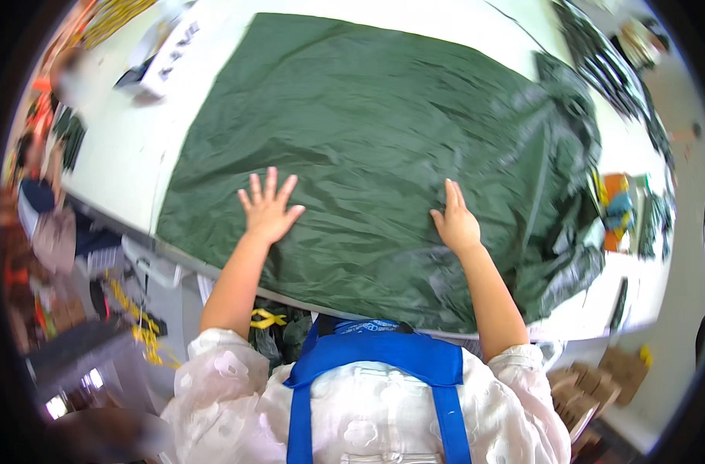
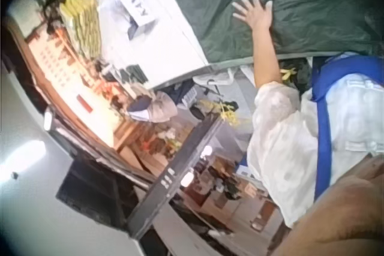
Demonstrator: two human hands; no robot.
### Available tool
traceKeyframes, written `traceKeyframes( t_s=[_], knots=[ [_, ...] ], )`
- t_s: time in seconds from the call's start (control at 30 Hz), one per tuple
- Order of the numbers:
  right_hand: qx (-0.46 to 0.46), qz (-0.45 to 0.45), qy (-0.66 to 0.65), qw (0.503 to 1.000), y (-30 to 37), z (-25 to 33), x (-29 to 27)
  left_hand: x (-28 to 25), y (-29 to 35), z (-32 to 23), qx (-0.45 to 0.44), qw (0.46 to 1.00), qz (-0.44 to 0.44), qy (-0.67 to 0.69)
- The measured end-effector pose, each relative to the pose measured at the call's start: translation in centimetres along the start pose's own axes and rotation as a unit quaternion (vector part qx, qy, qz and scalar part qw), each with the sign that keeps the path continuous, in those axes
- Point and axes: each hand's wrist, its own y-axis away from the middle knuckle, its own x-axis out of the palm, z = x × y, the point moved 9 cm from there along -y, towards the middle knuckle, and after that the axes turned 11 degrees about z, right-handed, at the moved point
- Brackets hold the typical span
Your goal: The person unfolds a large green fabric item on a white table, smooths it, and folds it into a compact rectangle. They then place the folded item into a white basket and repeat the process with another green fabric item.
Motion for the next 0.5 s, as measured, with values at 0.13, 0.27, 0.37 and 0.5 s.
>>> traceKeyframes(
  t_s=[0.13,0.27,0.37,0.5],
  knots=[
    [0.113,-0.051,-0.143,0.982,6.4,-3.0,-10.1,0.5,-0.7,3.1,-0.028,1.000,0.001,0.006],
    [0.252,-0.388,-0.203,0.863,19.7,-21.7,-19.5,0.6,0.8,2.7,-0.048,0.997,-0.033,0.044],
    [0.366,-0.479,-0.220,0.767,31.9,-39.2,-18.0,0.0,5.0,-10.2,0.193,0.973,-0.087,0.088],
    [0.538,-0.269,-0.151,0.784,35.7,-52.9,-12.2,1.8,12.1,-27.1,0.410,0.889,0.036,0.201]
  ],
)
